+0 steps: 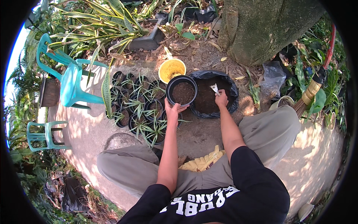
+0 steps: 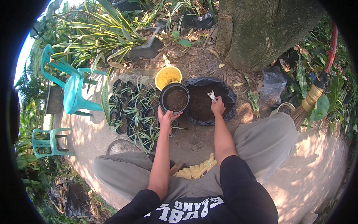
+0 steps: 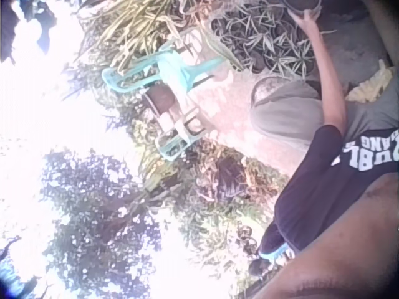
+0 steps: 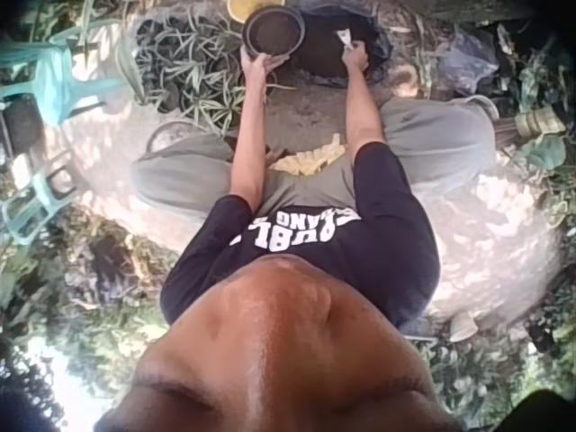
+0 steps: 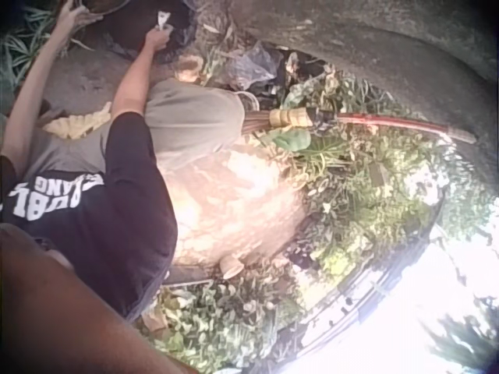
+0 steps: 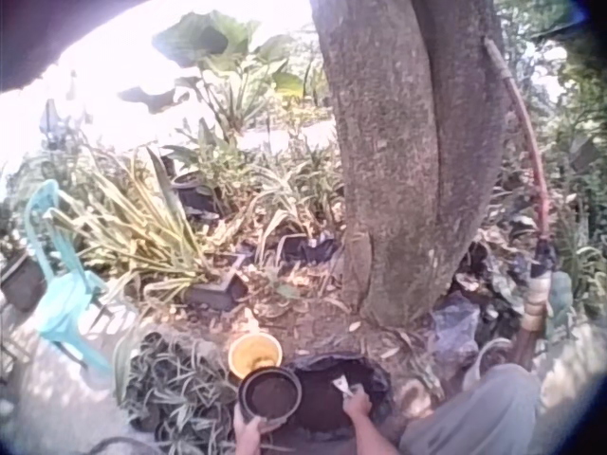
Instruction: The person scoops soil from a polybag into a small black pot using a plastic spoon and then places a small seedling into the pot by hand.
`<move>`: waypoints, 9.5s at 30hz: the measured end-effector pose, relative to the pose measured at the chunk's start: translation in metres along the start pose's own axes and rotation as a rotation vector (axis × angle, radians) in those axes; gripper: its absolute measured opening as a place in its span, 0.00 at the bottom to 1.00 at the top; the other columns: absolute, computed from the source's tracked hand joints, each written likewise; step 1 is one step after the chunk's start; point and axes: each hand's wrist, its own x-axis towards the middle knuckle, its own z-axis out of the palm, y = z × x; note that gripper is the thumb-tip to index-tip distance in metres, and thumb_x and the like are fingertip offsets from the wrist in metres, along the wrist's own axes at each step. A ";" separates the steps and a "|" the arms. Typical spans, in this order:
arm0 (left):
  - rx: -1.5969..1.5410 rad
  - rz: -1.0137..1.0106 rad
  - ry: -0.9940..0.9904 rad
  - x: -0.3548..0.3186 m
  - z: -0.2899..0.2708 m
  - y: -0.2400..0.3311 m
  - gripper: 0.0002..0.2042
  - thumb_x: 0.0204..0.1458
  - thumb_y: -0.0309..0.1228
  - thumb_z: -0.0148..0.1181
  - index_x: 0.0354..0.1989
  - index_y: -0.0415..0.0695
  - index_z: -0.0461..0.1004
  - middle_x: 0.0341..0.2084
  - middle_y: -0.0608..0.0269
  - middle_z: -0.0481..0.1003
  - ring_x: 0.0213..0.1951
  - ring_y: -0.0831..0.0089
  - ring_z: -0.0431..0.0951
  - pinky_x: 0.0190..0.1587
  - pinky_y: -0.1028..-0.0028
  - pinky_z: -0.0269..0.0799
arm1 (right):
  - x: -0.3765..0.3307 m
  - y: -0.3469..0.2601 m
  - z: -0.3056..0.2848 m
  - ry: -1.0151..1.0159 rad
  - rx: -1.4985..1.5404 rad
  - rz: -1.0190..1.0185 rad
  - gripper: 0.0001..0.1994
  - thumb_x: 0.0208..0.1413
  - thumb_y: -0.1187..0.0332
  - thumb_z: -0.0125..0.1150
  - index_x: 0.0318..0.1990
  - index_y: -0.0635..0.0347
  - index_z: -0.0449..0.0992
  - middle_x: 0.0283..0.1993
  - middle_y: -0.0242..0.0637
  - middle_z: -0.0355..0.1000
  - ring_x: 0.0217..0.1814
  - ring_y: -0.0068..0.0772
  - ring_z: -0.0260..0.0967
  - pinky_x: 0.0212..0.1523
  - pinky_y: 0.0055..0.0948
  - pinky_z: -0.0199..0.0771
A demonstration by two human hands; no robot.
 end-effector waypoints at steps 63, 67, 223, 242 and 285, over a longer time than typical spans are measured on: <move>0.047 -0.115 -0.150 -0.018 0.057 0.008 0.28 0.54 0.21 0.45 0.64 0.40 0.47 0.46 0.42 0.74 0.34 0.50 0.84 0.35 0.64 0.84 | -0.090 -0.106 -0.218 -0.100 0.271 -0.746 0.13 0.52 0.72 0.68 0.44 0.66 0.75 0.42 0.45 0.78 0.47 0.38 0.76 0.51 0.35 0.72; 0.026 -0.105 -0.153 -0.017 0.053 0.003 0.30 0.54 0.21 0.45 0.66 0.41 0.46 0.46 0.42 0.74 0.34 0.50 0.84 0.35 0.64 0.83 | -0.097 -0.113 -0.218 -0.102 0.291 -0.733 0.14 0.52 0.71 0.68 0.44 0.65 0.75 0.44 0.47 0.78 0.49 0.42 0.76 0.52 0.36 0.71; -0.018 -0.125 -0.046 -0.016 0.034 0.002 0.33 0.53 0.19 0.45 0.68 0.44 0.40 0.46 0.39 0.73 0.31 0.51 0.84 0.33 0.64 0.84 | -0.072 -0.073 -0.194 -0.119 0.262 -0.669 0.16 0.48 0.68 0.73 0.42 0.64 0.78 0.36 0.38 0.78 0.40 0.31 0.75 0.46 0.33 0.73; -0.044 -0.117 -0.127 -0.020 0.041 -0.003 0.35 0.51 0.18 0.46 0.68 0.44 0.40 0.48 0.41 0.72 0.32 0.49 0.84 0.35 0.63 0.84 | -0.111 -0.112 -0.223 -0.170 0.209 -0.721 0.15 0.50 0.70 0.71 0.43 0.64 0.77 0.40 0.43 0.79 0.43 0.36 0.77 0.48 0.34 0.73; -0.032 -0.092 -0.121 -0.020 0.037 0.001 0.33 0.53 0.18 0.45 0.68 0.45 0.42 0.45 0.41 0.74 0.32 0.50 0.84 0.34 0.63 0.83 | -0.117 -0.123 -0.210 -0.192 0.200 -0.797 0.14 0.46 0.72 0.72 0.41 0.65 0.77 0.38 0.43 0.79 0.42 0.36 0.77 0.47 0.34 0.73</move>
